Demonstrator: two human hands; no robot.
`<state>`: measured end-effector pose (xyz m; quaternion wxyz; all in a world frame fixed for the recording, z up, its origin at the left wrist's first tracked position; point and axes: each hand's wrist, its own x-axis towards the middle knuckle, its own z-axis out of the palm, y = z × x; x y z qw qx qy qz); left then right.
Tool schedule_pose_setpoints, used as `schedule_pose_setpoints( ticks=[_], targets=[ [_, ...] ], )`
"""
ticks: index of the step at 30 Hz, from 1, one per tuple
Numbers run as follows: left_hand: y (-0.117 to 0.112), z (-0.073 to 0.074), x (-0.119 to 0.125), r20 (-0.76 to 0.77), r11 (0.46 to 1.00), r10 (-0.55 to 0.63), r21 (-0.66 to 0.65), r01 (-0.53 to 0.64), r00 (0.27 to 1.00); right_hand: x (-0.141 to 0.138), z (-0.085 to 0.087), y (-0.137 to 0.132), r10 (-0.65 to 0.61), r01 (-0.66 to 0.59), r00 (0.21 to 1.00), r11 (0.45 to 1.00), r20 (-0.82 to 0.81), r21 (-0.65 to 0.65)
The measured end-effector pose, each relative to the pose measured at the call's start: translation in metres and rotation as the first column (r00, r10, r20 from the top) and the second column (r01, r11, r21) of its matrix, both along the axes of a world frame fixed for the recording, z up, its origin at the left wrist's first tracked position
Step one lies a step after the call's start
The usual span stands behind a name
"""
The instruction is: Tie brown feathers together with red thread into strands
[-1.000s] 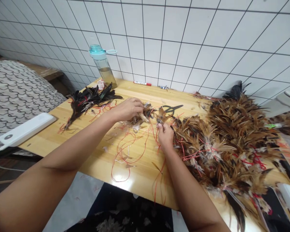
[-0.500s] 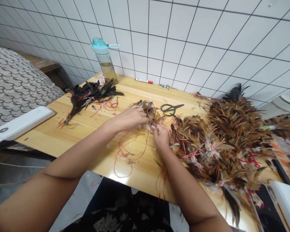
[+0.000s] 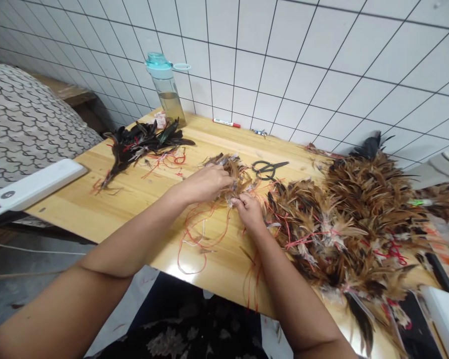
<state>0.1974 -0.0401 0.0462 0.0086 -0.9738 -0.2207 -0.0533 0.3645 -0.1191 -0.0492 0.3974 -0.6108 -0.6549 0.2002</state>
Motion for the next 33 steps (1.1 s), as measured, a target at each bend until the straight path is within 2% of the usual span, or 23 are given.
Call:
schedule_pose_setpoints(
  ticks=[6,9,11,13,15,17,18,20,22,24,26,28,30,33],
  targets=[
    [-0.001,-0.010,0.002,0.075,0.998,-0.002,-0.063,0.007,0.997,0.001,-0.005,0.003,-0.020,0.014,0.996,0.997,-0.090,-0.070],
    [0.002,-0.015,-0.001,0.258,0.996,0.006,-0.085,0.016,0.966,0.002,-0.007,0.004,-0.040,0.025,0.972,0.997,-0.232,-0.069],
    [0.006,-0.015,-0.006,0.444,0.997,0.057,-0.072,-0.028,0.894,0.004,-0.007,0.003,-0.076,0.044,0.929,0.995,-0.363,-0.094],
    [0.010,-0.014,-0.013,0.595,0.986,0.164,-0.095,-0.133,0.787,0.005,-0.005,0.002,-0.137,0.080,0.875,0.987,-0.465,-0.140],
    [0.014,-0.013,-0.017,0.632,0.951,0.307,-0.226,-0.210,0.711,0.006,-0.001,0.001,-0.188,0.118,0.832,0.979,-0.521,-0.165],
    [0.016,-0.016,-0.018,0.539,0.870,0.428,-0.463,-0.169,0.725,0.006,0.002,0.000,-0.195,0.127,0.814,0.979,-0.547,-0.161],
    [0.015,-0.018,-0.016,0.467,0.798,0.452,-0.592,-0.110,0.760,0.005,0.004,-0.001,-0.186,0.120,0.816,0.981,-0.548,-0.155],
    [0.012,-0.025,-0.010,0.367,0.611,0.437,-0.791,0.029,0.821,0.002,0.005,-0.002,-0.162,0.101,0.830,0.985,-0.534,-0.142],
    [0.005,-0.032,-0.002,0.358,0.451,0.416,-0.880,0.153,0.836,0.000,0.005,-0.003,-0.146,0.090,0.846,0.987,-0.514,-0.132],
    [-0.002,-0.039,0.007,0.376,0.348,0.429,-0.908,0.234,0.821,-0.001,0.004,-0.003,-0.142,0.092,0.858,0.988,-0.494,-0.124],
    [-0.007,-0.046,0.013,0.386,0.316,0.479,-0.914,0.255,0.788,-0.001,0.002,-0.002,-0.136,0.097,0.882,0.989,-0.451,-0.109],
    [-0.010,-0.053,0.017,0.386,0.324,0.522,-0.915,0.241,0.761,0.000,0.001,-0.001,-0.107,0.082,0.920,0.993,-0.376,-0.082],
    [-0.010,-0.059,0.019,0.385,0.315,0.530,-0.917,0.247,0.756,0.000,0.000,0.000,-0.057,0.038,0.953,0.997,-0.298,-0.069],
    [-0.009,-0.065,0.021,0.395,0.271,0.538,-0.917,0.291,0.744,0.000,0.001,0.001,-0.029,0.009,0.968,0.996,-0.248,-0.084]
  ],
)
